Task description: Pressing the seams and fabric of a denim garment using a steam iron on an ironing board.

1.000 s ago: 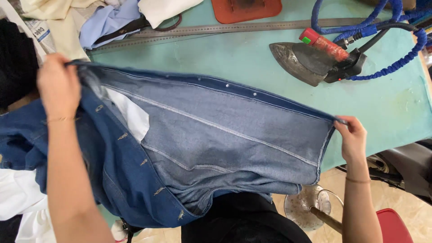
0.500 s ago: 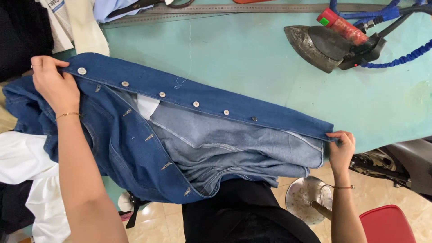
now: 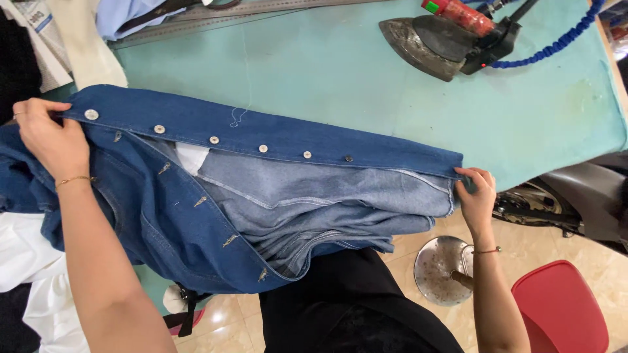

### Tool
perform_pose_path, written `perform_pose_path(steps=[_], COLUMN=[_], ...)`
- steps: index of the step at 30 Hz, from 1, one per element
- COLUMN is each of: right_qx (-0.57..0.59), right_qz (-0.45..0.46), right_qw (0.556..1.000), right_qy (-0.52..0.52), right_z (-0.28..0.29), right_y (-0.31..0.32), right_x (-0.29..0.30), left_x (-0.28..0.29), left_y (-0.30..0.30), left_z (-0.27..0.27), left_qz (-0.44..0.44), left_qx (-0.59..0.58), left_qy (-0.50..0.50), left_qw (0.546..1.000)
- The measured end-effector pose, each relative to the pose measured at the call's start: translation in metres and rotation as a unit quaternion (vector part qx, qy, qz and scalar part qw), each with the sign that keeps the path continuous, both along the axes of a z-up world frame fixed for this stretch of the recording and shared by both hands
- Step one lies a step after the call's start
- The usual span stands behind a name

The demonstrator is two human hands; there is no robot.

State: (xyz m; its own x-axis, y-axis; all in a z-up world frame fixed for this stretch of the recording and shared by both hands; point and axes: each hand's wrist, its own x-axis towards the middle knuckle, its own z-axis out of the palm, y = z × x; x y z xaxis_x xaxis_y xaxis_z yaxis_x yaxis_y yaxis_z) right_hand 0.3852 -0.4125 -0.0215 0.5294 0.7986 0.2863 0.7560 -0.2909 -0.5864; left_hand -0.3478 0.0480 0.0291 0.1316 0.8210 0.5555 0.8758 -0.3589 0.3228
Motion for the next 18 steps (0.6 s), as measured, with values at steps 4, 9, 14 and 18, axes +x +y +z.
perform_pose_path(steps=[4, 9, 14, 18], right_qx=[-0.001, -0.012, -0.021, -0.01], right_qz=[0.007, 0.006, 0.015, 0.032], right_qw=[1.0, 1.0, 1.0, 0.999], right_qy=[0.015, 0.021, 0.018, 0.04], right_z=[0.011, 0.022, 0.03, 0.041], right_y=[0.002, 0.005, 0.006, 0.011], right_x=[-0.004, -0.007, -0.004, 0.001], left_x=[-0.014, -0.01, 0.025, 0.01], left_y=[0.003, -0.003, -0.025, -0.013], left_z=[-0.008, -0.006, 0.029, 0.005], left_qz=[-0.025, -0.026, 0.024, -0.025], left_qx=[-0.001, -0.023, -0.11, -0.065], left_qy=[-0.004, -0.002, 0.009, 0.039], left_qw=[1.0, 0.999, 0.994, 0.997])
